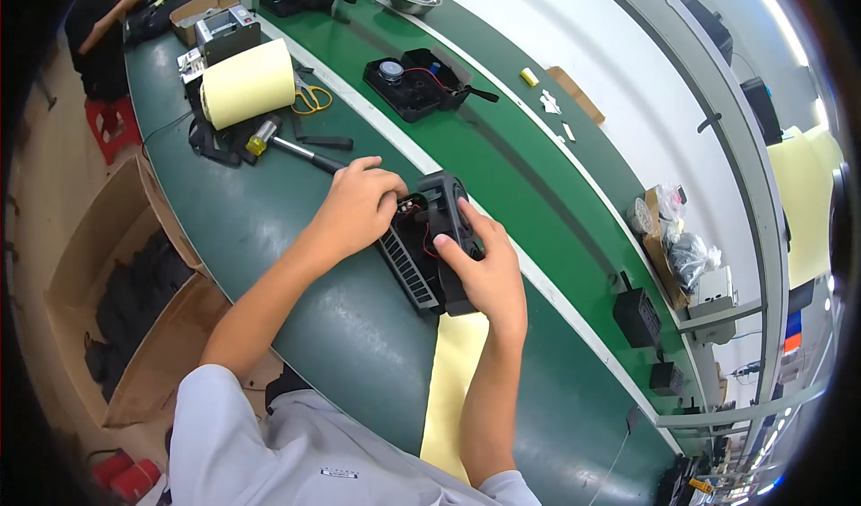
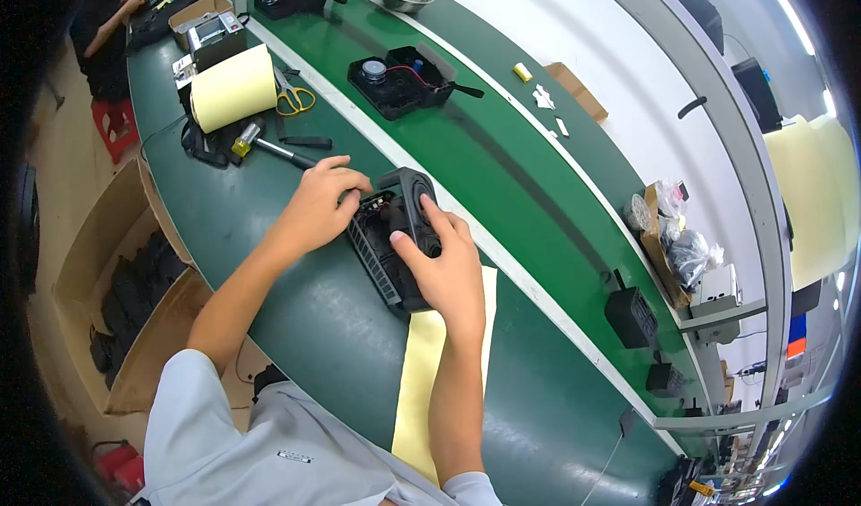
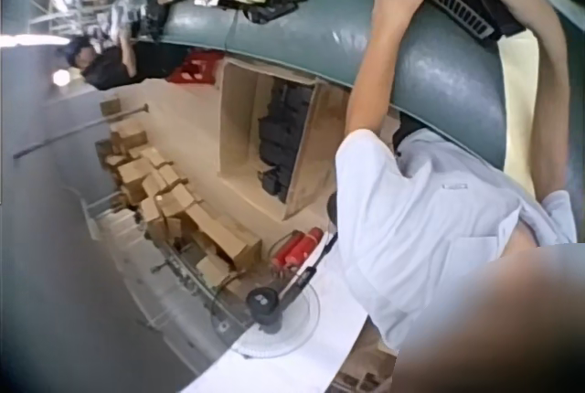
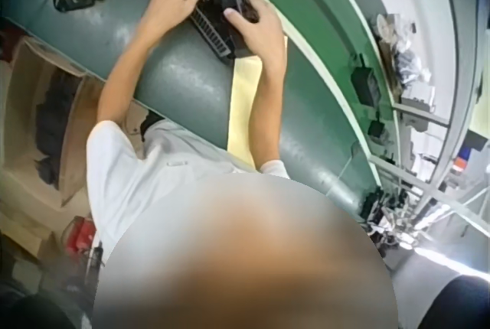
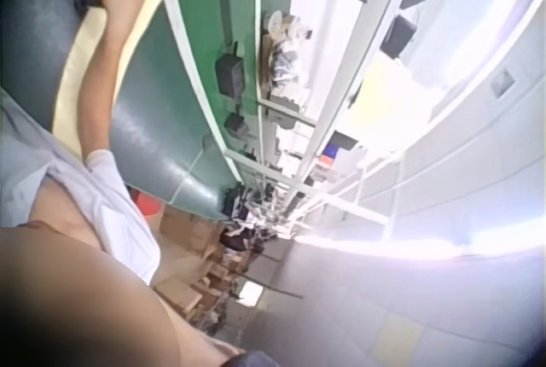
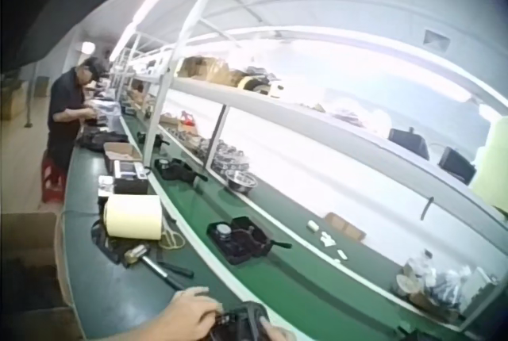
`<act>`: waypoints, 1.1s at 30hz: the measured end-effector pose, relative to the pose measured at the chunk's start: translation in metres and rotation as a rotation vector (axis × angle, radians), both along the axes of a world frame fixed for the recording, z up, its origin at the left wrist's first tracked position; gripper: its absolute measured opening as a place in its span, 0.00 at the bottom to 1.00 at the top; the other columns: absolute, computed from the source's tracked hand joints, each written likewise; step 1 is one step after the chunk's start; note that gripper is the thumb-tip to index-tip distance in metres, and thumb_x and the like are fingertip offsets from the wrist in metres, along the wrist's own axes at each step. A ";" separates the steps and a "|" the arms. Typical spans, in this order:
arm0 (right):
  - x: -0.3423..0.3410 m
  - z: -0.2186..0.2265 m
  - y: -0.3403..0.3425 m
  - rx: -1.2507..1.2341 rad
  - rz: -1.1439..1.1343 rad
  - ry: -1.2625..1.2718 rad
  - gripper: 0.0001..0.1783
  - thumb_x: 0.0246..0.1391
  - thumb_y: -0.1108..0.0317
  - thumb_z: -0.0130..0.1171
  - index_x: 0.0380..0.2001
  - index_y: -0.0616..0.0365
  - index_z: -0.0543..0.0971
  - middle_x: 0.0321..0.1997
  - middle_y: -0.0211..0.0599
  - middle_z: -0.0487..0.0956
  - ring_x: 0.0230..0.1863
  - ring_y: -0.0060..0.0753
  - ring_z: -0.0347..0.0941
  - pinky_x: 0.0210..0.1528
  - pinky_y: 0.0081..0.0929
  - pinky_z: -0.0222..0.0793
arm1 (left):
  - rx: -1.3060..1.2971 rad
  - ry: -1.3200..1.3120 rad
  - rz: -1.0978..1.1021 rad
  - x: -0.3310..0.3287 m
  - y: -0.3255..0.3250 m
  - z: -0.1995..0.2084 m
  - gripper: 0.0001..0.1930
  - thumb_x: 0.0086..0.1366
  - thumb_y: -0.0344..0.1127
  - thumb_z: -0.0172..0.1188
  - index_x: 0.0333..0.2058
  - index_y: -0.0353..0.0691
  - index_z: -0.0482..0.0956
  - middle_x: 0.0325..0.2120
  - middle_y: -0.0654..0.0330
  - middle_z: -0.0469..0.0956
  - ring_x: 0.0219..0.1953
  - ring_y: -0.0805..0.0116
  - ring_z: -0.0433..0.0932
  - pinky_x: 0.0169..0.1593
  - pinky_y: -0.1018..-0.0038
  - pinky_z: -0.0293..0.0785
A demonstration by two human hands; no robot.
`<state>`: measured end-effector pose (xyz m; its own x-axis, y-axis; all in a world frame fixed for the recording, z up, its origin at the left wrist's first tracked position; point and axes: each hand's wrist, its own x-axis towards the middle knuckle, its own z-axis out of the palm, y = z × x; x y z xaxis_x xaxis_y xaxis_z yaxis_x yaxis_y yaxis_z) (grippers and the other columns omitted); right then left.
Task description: Assembling the internal components and housing of an electronic device on a production line.
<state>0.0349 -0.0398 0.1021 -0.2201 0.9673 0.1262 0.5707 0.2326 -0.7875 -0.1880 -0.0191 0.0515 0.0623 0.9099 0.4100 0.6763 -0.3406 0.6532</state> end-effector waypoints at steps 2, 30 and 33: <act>-0.009 0.002 -0.002 -0.015 -0.032 -0.059 0.38 0.47 0.51 0.72 0.61 0.56 0.78 0.62 0.53 0.73 0.59 0.49 0.75 0.59 0.37 0.71 | 0.036 -0.018 0.018 -0.003 -0.014 -0.005 0.09 0.63 0.30 0.58 0.40 0.40 0.82 0.45 0.56 0.83 0.63 0.45 0.69 0.64 0.55 0.63; -0.036 -0.005 -0.015 0.128 -0.095 -0.418 0.37 0.38 0.51 0.76 0.57 0.41 0.82 0.66 0.51 0.70 0.55 0.56 0.74 0.58 0.47 0.70 | -0.063 -0.439 0.071 0.005 -0.020 -0.033 0.23 0.55 0.33 0.72 0.46 0.35 0.72 0.33 0.50 0.85 0.41 0.52 0.84 0.48 0.64 0.74; -0.038 -0.006 -0.017 0.189 -0.108 -0.457 0.38 0.38 0.51 0.77 0.58 0.41 0.82 0.67 0.50 0.70 0.54 0.55 0.74 0.58 0.47 0.68 | -0.059 -0.436 0.071 0.005 -0.020 -0.035 0.23 0.55 0.33 0.72 0.46 0.35 0.72 0.33 0.51 0.85 0.41 0.52 0.84 0.48 0.64 0.74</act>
<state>-0.0029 -0.0572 0.0960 -0.1939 0.9570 0.2157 0.8761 0.2679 -0.4009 -0.1828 -0.0393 0.0166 -0.1686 0.9285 0.3309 0.3537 -0.2564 0.8995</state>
